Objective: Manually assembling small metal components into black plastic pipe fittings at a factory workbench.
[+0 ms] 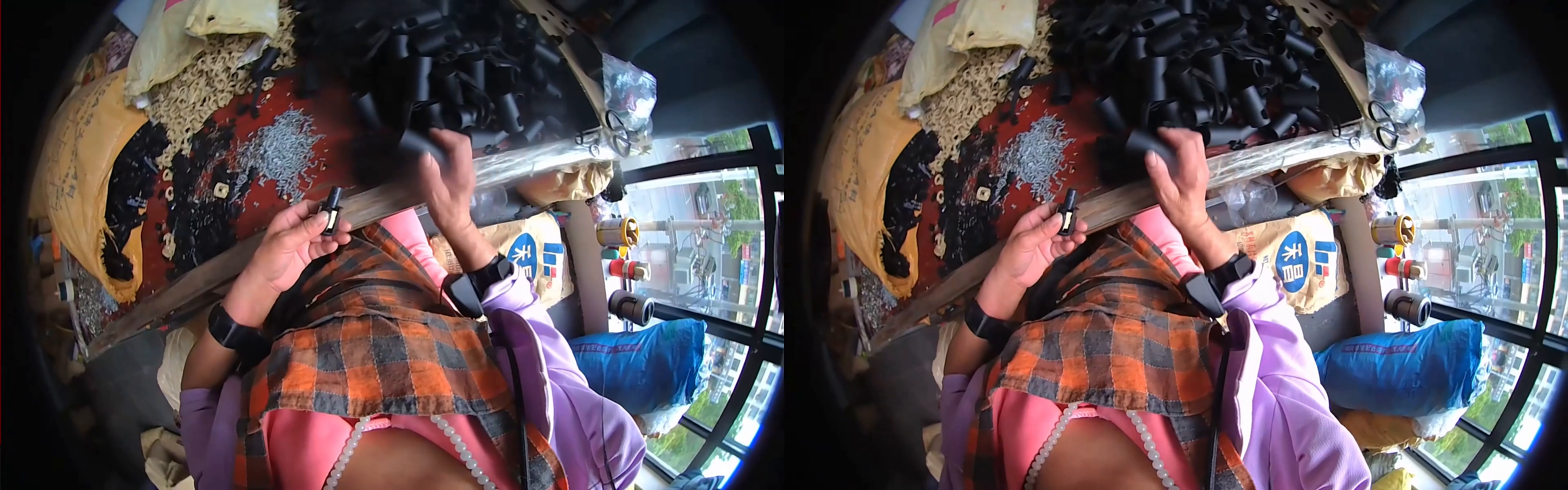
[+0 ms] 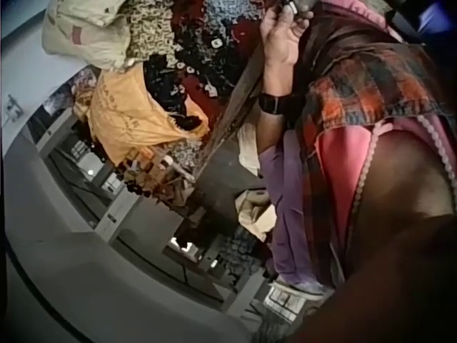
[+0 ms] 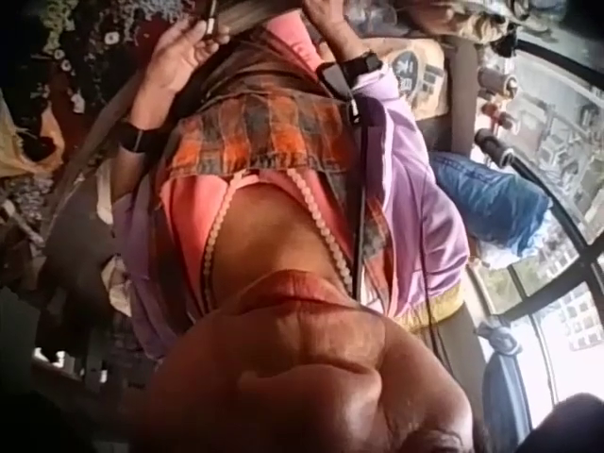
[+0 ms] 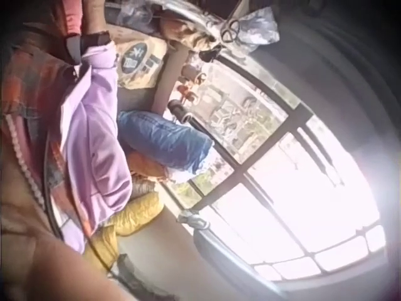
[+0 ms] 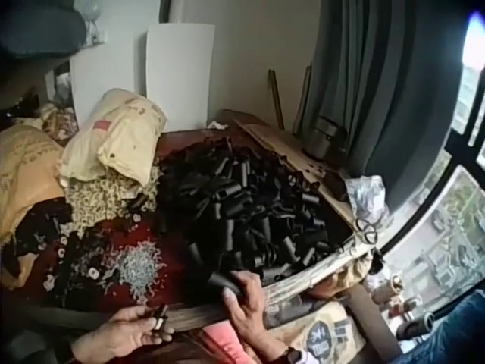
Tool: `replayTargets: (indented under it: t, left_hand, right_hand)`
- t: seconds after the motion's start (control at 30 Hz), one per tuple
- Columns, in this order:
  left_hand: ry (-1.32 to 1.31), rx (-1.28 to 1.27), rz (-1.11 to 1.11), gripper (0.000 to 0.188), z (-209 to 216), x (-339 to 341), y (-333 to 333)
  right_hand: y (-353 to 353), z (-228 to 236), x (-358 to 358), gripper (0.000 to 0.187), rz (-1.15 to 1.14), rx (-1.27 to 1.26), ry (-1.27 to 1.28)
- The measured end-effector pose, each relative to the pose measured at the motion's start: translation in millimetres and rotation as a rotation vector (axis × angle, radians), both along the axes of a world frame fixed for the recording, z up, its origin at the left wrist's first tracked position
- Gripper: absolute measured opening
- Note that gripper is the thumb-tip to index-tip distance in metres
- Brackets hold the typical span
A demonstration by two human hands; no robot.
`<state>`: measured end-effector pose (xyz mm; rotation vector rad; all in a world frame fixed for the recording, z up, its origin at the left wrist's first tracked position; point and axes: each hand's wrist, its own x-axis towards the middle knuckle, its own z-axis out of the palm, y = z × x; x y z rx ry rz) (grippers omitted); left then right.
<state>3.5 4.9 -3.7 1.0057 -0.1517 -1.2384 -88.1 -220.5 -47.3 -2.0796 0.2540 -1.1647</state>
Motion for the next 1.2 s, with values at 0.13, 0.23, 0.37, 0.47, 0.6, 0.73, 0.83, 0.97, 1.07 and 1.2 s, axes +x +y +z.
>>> replayTargets:
  t: [0.13, 0.23, 0.37, 0.47, 0.6, 0.73, 0.83, 0.97, 1.07, 1.2]
  left_hand:
    - [-0.007, -0.010, 0.027, 0.022, 1, 3, 6]
    - [-0.005, -0.006, 0.043, 0.020, 0, 4, 12]
    - [-0.007, -0.010, 0.061, 0.022, 8, 9, 17]
    - [-0.085, -0.063, 0.016, 0.023, 16, 9, 16]
    - [-0.208, -0.045, -0.042, 0.028, 30, 2, 13]
    - [-0.355, -0.020, -0.064, 0.027, 28, 3, 22]
    - [-0.421, 0.032, -0.033, 0.026, 30, 3, 27]
    - [-0.425, 0.078, 0.026, 0.026, 25, 7, 28]
    - [-0.429, 0.101, 0.057, 0.026, 19, 9, 27]
    - [-0.442, 0.122, 0.077, 0.025, 15, 10, 22]
  right_hand:
    - [0, -7, 28, 0.036, 0.064, 0.160, 0.006]
    - [7, -6, 32, 0.035, 0.180, 0.449, 0.032]
    - [26, 18, 11, 0.034, 0.325, 0.540, 0.083]
    - [32, 41, -5, 0.048, 0.527, 0.439, 0.294]
    - [49, 45, -7, 0.061, 0.692, 0.563, 0.337]
    - [62, 44, -6, 0.065, 0.659, 0.563, 0.364]
    - [72, 44, -4, 0.052, 0.650, 0.548, 0.317]
    - [79, 34, 0, 0.046, 0.584, 0.478, 0.278]
    - [83, 25, 3, 0.045, 0.524, 0.465, 0.296]
    - [93, 23, 7, 0.050, 0.448, 0.530, 0.355]
